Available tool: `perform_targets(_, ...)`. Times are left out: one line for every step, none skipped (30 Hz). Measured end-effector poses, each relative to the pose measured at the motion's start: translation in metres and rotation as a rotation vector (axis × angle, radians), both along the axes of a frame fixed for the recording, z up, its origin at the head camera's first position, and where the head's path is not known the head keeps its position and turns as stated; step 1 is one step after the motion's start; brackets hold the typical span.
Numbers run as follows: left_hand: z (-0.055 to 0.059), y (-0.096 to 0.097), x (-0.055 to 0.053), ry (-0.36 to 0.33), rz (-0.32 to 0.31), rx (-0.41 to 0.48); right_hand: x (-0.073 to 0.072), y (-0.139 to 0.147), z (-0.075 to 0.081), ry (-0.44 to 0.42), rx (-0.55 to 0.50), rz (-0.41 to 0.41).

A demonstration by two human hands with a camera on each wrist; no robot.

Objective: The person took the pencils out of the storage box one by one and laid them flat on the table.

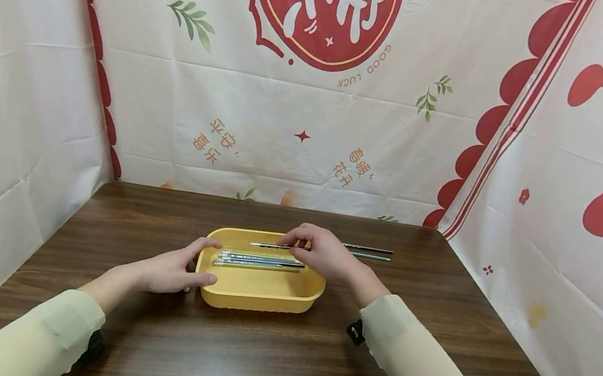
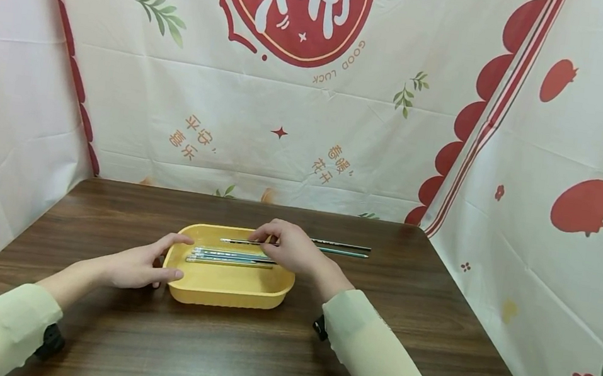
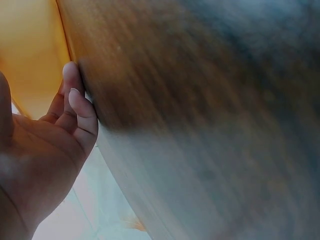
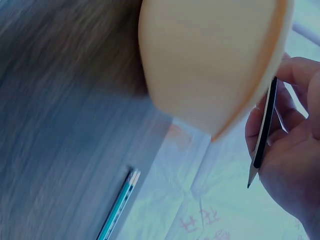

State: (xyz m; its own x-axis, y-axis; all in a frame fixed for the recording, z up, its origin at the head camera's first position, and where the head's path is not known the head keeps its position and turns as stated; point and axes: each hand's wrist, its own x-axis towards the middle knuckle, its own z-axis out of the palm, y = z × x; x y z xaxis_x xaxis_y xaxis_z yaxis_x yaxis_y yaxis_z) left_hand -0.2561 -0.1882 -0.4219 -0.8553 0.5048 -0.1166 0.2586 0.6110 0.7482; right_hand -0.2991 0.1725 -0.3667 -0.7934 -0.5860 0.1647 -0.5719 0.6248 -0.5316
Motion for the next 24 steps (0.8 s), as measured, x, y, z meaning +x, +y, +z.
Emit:
perform_targets(0.0, 0.0, 0.0, 0.001, 0.0, 0.0, -0.001, 0.004, 0.001, 0.005, 0.003, -0.007)
perform_targets(-0.001, 0.0, 0.0, 0.003, -0.001, 0.001, -0.002, 0.007, 0.001, 0.011, 0.006, -0.013)
perform_targets(-0.001, -0.001, 0.0, 0.004, -0.002, -0.001, -0.003, 0.011, 0.001, 0.014, 0.008, -0.023)
perform_targets(-0.001, -0.001, -0.001, 0.005, -0.004, -0.001, -0.004, 0.015, 0.001, 0.018, 0.009, -0.033)
perform_targets(-0.001, -0.001, -0.001, 0.007, -0.007, -0.002, -0.005, 0.02, 0.0, 0.021, 0.009, -0.042)
perform_targets(0.0, -0.001, -0.001, 0.01, -0.009, -0.003, -0.006, 0.025, 0.0, 0.024, 0.007, -0.051)
perform_targets(0.0, -0.001, 0.0, 0.013, -0.011, -0.003, -0.007, 0.029, 0.0, 0.026, 0.007, -0.062)
perform_targets(0.0, -0.001, 0.0, 0.014, -0.012, -0.004, -0.008, 0.034, -0.001, 0.03, 0.007, -0.072)
perform_targets(0.001, -0.001, 0.0, 0.016, -0.012, -0.004, -0.009, 0.038, -0.002, 0.034, 0.007, -0.084)
perform_targets(0.001, -0.001, 0.0, 0.016, -0.012, -0.003, -0.011, 0.043, -0.002, 0.034, 0.004, -0.093)
perform_targets(0.001, -0.001, 0.0, 0.017, -0.011, -0.004, -0.011, 0.047, -0.003, 0.032, -0.001, -0.102)
perform_targets(0.001, -0.001, 0.0, 0.019, -0.01, -0.005, -0.012, 0.051, -0.003, 0.03, -0.004, -0.113)
perform_targets(0.001, -0.001, 0.0, 0.019, -0.01, -0.006, -0.013, 0.055, -0.004, 0.026, -0.007, -0.126)
perform_targets(0.001, -0.001, 0.0, 0.019, -0.008, -0.007, -0.014, 0.059, -0.004, 0.021, -0.014, -0.137)
perform_targets(0.001, -0.001, 0.0, 0.02, -0.008, -0.008, -0.015, 0.063, -0.004, 0.02, -0.018, -0.145)
perform_targets(0.001, 0.0, 0.0, 0.019, -0.008, -0.01, -0.016, 0.067, -0.004, 0.019, -0.021, -0.153)
perform_targets(0.001, 0.0, 0.0, 0.02, -0.007, -0.011, -0.017, 0.07, -0.005, 0.023, -0.024, -0.161)
perform_targets(0.001, 0.0, 0.0, 0.02, -0.006, -0.012, -0.018, 0.074, -0.005, 0.025, -0.026, -0.169)
perform_targets(0.001, 0.0, 0.0, 0.019, -0.005, -0.011, -0.018, 0.077, -0.006, 0.026, -0.03, -0.178)
perform_targets(0.001, 0.0, 0.0, 0.019, -0.004, -0.013, -0.02, 0.08, -0.006, 0.028, -0.03, -0.185)
perform_targets(0.001, -0.001, 0.0, 0.018, -0.003, -0.013, -0.021, 0.084, -0.007, 0.03, -0.027, -0.194)
perform_targets(0.001, -0.001, 0.0, 0.018, -0.003, -0.013, -0.022, 0.087, -0.008, 0.027, -0.028, -0.206)
perform_targets(0.001, -0.001, 0.0, 0.017, -0.003, -0.012, -0.022, 0.09, -0.009, 0.024, -0.027, -0.216)
perform_targets(0.001, -0.001, 0.0, 0.016, -0.003, -0.013, -0.023, 0.093, -0.01, 0.021, -0.025, -0.225)
